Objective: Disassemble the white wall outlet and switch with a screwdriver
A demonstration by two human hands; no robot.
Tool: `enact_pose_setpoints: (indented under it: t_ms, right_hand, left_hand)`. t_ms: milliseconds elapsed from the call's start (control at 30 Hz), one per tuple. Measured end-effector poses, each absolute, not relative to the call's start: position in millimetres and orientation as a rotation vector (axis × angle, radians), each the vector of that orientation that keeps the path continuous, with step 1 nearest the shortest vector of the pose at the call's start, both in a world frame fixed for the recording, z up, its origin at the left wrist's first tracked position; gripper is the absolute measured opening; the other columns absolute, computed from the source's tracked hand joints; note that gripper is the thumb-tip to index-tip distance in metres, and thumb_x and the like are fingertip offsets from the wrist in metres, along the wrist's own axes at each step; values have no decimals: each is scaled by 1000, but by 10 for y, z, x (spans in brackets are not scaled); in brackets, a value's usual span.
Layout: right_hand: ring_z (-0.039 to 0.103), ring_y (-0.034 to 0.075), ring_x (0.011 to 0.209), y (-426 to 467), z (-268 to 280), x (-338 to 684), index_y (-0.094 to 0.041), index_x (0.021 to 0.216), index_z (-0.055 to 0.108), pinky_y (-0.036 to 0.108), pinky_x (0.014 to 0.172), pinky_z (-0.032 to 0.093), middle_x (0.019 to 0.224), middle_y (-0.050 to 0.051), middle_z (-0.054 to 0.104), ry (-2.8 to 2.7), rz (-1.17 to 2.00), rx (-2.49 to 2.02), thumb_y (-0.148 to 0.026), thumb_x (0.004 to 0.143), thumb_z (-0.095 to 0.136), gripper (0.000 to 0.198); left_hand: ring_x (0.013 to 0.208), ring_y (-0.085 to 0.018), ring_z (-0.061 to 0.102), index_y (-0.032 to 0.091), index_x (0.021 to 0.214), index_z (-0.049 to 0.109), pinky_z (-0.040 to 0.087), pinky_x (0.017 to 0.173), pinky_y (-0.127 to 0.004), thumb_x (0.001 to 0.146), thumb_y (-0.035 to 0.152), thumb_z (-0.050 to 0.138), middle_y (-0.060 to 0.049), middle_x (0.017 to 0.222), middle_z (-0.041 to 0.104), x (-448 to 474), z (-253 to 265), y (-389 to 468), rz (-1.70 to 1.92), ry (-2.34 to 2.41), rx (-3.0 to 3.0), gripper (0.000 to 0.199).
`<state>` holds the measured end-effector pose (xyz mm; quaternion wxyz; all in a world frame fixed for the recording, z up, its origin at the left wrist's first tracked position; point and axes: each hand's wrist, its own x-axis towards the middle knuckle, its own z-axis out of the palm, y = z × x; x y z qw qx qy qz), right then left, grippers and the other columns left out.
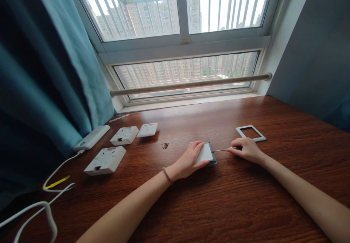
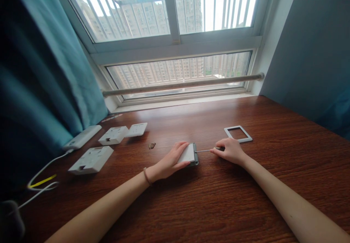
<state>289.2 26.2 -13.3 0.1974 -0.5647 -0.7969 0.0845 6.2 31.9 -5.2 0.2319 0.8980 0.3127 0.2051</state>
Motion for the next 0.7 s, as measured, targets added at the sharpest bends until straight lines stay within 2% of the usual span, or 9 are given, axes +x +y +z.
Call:
enact_pose_setpoints:
  t_ms: [200,300,433,533,700]
  right_hand:
    - [36,9,51,199,-132,2713,-16,47,45,23,52,23,48,-4,40,-2228,447,-1424,-53,83,45,51]
    - [33,9,50,161,-130,2635,-16,47,42,23,52,22,48,-5,36,-2249,475,-1393,-52,81,49,50]
    - [35,9,51,184,-117,2661,-17,47,38,23,52,24,49,-4,34,-2130,594,-1405,-53,82,45,52]
    - [36,10,52,181,-83,2636,-17,50,41,23,52,27,50,-4,36,-1983,732,-1358,-54,83,43,50]
    - [39,11,55,6,-53,2356,-17,64,53,22,52,30,55,-4,44,-1861,907,-1289,-50,72,61,35]
  left_hand:
    - [122,-26,38,18,133,30,32,106,-43,82,38,57,-15,131,40,75,-20,272,606,764,2442,62]
    - [121,-26,38,18,132,31,33,105,-44,80,36,59,-14,130,41,84,-16,256,648,773,2434,62]
    - [118,-25,40,16,129,34,34,105,-42,81,38,58,-15,128,43,90,-27,263,657,801,2432,58]
    - [118,-26,40,15,128,35,34,104,-43,79,39,61,-14,127,44,102,-51,268,641,794,2472,60]
    - [118,-26,40,15,129,32,35,103,-43,79,39,60,-15,127,44,128,-74,248,668,823,2540,62]
